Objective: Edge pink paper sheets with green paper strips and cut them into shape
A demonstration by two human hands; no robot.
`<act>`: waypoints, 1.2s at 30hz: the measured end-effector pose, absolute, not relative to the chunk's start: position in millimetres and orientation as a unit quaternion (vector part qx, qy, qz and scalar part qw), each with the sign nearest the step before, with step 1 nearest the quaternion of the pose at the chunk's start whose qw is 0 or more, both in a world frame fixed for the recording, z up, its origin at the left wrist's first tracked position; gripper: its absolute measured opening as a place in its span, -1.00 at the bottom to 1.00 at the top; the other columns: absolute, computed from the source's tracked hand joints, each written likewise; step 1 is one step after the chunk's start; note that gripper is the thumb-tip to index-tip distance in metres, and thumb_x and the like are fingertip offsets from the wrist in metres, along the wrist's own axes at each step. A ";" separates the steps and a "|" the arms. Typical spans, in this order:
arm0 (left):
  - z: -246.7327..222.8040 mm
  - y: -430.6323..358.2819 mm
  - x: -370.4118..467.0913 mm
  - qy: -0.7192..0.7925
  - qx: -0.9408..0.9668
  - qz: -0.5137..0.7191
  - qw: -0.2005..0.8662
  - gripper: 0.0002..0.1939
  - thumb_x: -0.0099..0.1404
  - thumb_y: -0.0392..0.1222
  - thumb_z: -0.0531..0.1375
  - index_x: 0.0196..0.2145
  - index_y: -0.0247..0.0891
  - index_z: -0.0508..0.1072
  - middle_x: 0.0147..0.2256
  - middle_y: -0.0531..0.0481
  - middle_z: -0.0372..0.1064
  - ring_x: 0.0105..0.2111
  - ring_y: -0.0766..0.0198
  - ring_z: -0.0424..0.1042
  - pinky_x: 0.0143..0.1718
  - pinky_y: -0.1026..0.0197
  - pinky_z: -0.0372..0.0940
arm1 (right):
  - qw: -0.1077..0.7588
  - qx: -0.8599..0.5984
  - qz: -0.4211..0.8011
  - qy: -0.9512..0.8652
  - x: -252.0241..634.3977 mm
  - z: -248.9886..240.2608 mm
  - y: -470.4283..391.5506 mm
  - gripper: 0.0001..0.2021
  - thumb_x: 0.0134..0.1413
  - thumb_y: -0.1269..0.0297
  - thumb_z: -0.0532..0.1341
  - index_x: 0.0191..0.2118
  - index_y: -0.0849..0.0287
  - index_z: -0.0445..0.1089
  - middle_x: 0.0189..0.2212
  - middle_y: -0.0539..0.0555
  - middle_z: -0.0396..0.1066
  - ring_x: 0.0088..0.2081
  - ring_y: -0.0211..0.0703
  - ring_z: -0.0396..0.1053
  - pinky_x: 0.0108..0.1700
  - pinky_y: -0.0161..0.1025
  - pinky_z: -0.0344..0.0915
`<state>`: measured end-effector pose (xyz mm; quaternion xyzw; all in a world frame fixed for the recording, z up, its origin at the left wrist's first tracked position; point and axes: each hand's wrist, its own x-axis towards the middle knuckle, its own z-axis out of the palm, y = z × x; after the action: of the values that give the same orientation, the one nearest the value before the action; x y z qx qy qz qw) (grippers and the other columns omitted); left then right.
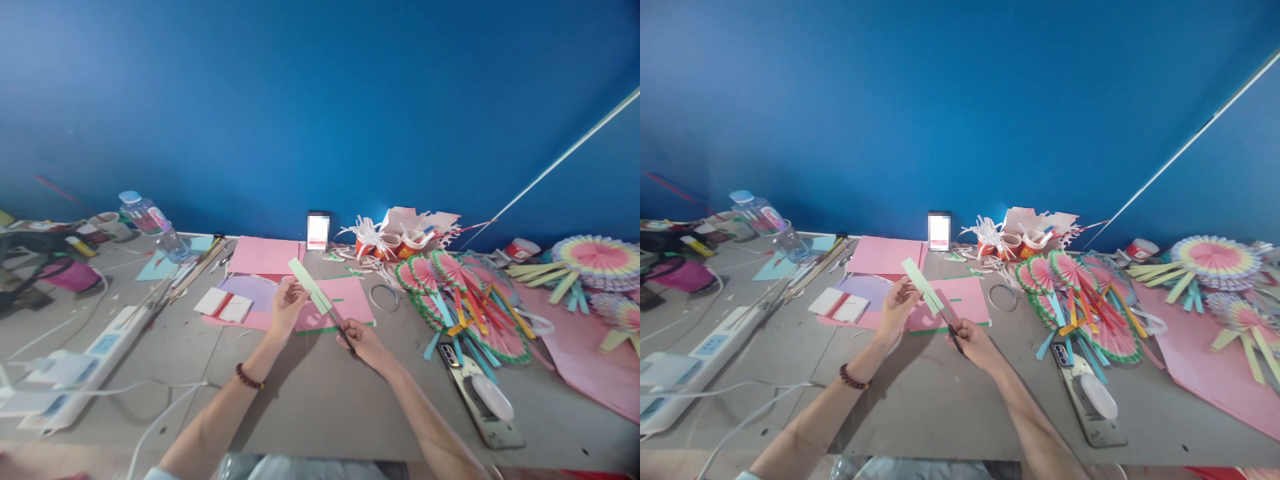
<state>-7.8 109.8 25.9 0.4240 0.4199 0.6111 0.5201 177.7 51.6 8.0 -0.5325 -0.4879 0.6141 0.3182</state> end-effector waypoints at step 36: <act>24.8 111.2 -8.3 0.418 0.418 0.615 0.522 -0.61 -0.03 -0.14 0.36 -0.23 -0.25 0.39 -0.48 0.11 0.33 -0.51 0.39 0.38 -0.53 0.36 0.24 | 0.320 -0.541 0.605 -0.489 177.9 4.0 51.6 -0.65 -0.24 0.04 0.29 -0.48 0.12 0.13 -0.72 -0.24 0.02 -0.69 -0.44 -0.05 -0.62 -0.40 -0.10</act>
<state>-8.3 111.2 24.8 0.4179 0.4179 0.6150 0.5220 177.9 51.6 4.0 -0.5408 -0.4888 0.6052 0.3199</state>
